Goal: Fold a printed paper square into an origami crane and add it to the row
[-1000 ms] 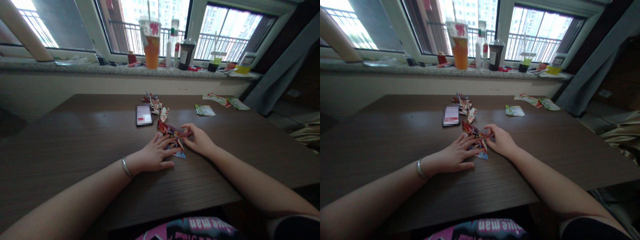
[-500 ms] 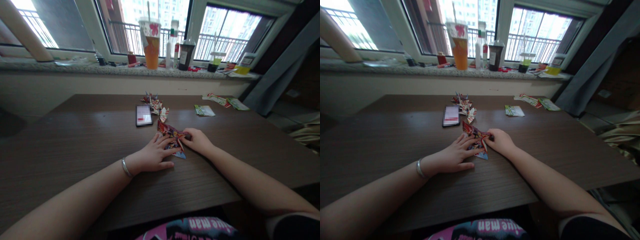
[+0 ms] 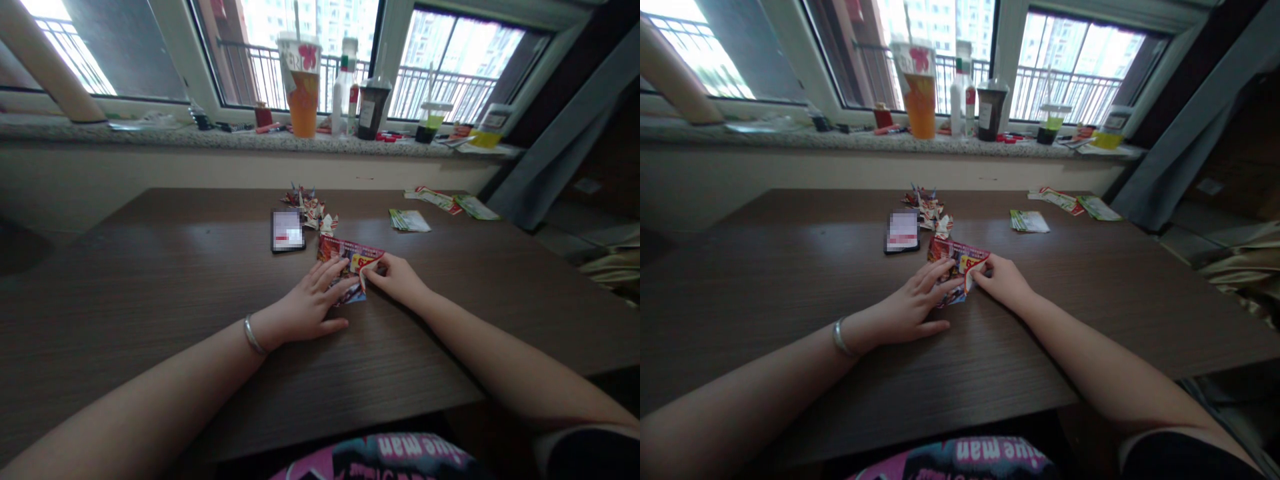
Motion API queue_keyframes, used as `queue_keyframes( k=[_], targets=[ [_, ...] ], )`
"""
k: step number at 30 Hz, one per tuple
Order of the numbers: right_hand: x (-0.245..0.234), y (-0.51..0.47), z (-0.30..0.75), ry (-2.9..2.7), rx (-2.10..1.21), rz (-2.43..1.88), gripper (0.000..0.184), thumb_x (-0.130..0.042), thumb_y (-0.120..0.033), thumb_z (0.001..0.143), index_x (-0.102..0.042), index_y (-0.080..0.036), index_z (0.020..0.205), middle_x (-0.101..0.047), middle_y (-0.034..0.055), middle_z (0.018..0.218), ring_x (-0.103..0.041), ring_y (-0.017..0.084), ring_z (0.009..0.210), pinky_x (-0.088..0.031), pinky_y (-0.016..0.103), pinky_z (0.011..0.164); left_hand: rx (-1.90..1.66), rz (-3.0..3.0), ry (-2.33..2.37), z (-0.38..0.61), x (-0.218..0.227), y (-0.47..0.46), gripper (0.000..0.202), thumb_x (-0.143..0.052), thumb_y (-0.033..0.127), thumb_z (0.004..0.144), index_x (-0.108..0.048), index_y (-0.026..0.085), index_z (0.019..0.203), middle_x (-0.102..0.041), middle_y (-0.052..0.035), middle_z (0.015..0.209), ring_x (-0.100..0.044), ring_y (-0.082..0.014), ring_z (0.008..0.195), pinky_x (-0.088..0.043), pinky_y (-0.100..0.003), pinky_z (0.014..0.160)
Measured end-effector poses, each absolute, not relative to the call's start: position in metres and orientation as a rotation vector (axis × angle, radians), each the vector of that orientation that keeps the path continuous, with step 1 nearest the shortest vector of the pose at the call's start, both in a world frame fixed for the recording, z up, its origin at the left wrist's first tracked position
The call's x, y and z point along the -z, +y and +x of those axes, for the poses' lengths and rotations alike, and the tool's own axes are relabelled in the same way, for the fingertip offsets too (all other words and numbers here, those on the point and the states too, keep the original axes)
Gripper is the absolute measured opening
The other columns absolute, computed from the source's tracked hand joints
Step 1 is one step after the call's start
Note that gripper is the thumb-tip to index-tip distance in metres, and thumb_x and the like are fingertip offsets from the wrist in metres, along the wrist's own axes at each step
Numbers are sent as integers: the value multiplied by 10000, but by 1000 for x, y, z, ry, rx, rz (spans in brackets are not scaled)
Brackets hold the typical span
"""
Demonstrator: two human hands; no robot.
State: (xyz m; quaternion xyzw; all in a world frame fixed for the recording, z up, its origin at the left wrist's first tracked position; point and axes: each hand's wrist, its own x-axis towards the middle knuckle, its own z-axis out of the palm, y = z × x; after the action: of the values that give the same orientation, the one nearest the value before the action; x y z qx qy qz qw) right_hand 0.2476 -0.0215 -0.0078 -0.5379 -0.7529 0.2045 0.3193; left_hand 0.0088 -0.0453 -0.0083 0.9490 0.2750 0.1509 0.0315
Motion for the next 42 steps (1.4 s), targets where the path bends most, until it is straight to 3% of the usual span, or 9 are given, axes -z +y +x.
queue_keyframes(
  k=[7,14,18,26,32,36,42],
  targets=[
    [4,-25,247,-2001,-522,-1382,218,-598,-266,825,-677,-191,1014,-722,30,825,-625,152,654,-477,270,618,-695,2939,954,12,8,-44,795,-604,367,832,-198,145,1478,-119,-183,1567,-92,-324,1458,-136,-506,1191],
    [-1,-31,244,-2148,-369,-1420,193,-589,-327,856,-705,-192,931,-698,46,810,-565,142,613,-429,263,586,-743,2949,966,13,2,-45,771,-572,258,810,-195,145,1472,-166,-182,1560,-125,-307,1457,-133,-510,1189],
    [-5,-35,240,-2264,-220,-1399,173,-585,-328,865,-688,-190,855,-674,46,798,-572,151,674,-416,259,623,-787,2959,939,13,3,-43,774,-600,288,807,-220,136,1464,-212,-183,1548,-150,-319,1451,-133,-521,1186],
    [-7,-40,237,-2372,-35,-1289,172,-582,-320,885,-642,-181,804,-658,48,791,-585,173,750,-420,268,669,-1000,2960,934,15,1,-42,810,-634,415,820,-225,128,1457,-417,-190,1437,-308,-327,1391,-162,-550,1172],
    [-8,-41,237,-2315,-51,-1156,145,-619,-283,866,-630,-190,755,-635,27,733,-569,156,706,-417,260,643,-1075,2941,1016,15,0,-41,748,-627,355,831,-269,111,1441,-503,-182,1331,-435,-294,1304,-154,-529,1183],
    [-7,-41,238,-2227,-207,-1099,39,-627,-222,847,-650,-202,822,-649,10,753,-573,132,669,-433,243,627,-1108,2943,1080,14,-1,-41,706,-632,333,834,-304,131,1426,-538,-149,1309,-494,-265,1245,-114,-523,1194],
    [-9,-43,240,-2180,-294,-961,86,-581,-174,848,-650,-204,890,-664,10,779,-589,122,681,-458,229,612,-1199,2938,1066,15,-4,-43,612,-640,297,837,-375,165,1373,-611,-107,1178,-577,-235,1111,-134,-552,1184]
  ],
)
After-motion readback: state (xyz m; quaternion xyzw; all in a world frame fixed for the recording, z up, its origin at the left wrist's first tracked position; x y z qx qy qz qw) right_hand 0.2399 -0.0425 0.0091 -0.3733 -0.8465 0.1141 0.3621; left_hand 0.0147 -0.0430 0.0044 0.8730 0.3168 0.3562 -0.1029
